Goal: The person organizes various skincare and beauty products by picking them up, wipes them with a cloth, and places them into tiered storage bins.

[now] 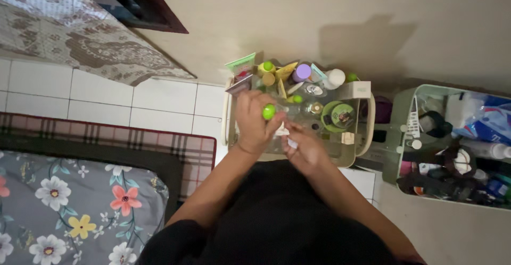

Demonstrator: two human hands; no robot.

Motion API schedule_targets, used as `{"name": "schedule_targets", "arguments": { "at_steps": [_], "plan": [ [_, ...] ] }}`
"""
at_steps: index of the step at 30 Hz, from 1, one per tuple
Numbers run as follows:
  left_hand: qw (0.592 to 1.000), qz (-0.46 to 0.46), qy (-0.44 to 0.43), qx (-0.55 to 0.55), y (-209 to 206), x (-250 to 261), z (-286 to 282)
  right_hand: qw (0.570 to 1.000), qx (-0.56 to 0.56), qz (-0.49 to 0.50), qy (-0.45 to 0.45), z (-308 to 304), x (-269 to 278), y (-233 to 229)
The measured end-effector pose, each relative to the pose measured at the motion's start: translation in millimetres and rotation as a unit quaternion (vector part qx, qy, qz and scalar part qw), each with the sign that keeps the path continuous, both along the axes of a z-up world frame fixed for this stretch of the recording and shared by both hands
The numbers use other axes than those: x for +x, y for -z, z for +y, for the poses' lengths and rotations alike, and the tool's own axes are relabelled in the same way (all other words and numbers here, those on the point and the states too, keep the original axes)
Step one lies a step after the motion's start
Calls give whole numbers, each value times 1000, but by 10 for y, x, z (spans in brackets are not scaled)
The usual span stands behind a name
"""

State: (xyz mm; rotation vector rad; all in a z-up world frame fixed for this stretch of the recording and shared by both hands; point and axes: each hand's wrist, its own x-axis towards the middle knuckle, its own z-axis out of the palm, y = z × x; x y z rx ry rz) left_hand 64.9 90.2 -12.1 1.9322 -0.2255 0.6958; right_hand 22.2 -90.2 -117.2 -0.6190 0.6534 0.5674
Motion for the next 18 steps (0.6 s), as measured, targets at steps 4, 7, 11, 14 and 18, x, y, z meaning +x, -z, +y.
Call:
{"name": "schedule_targets", "arguments": {
  "at_steps": [4,7,11,14,18],
  "plan": [
    [991,81,3,106,133,19,223,995,-40,-91,16,-134,46,-203],
    [962,259,33,78,299,23,375,989,-127,-43,59,-217,199,-404],
    [978,159,31,132,590,82,405,992,-90,-56,74,-203,238,-448],
    [967,236,32,92,810,145,342,992,-95,-63,60,-191,216,-441],
    [965,235,2,119,1033,121,239,990,-121,-67,35,-186,179,-470]
  ]
}}
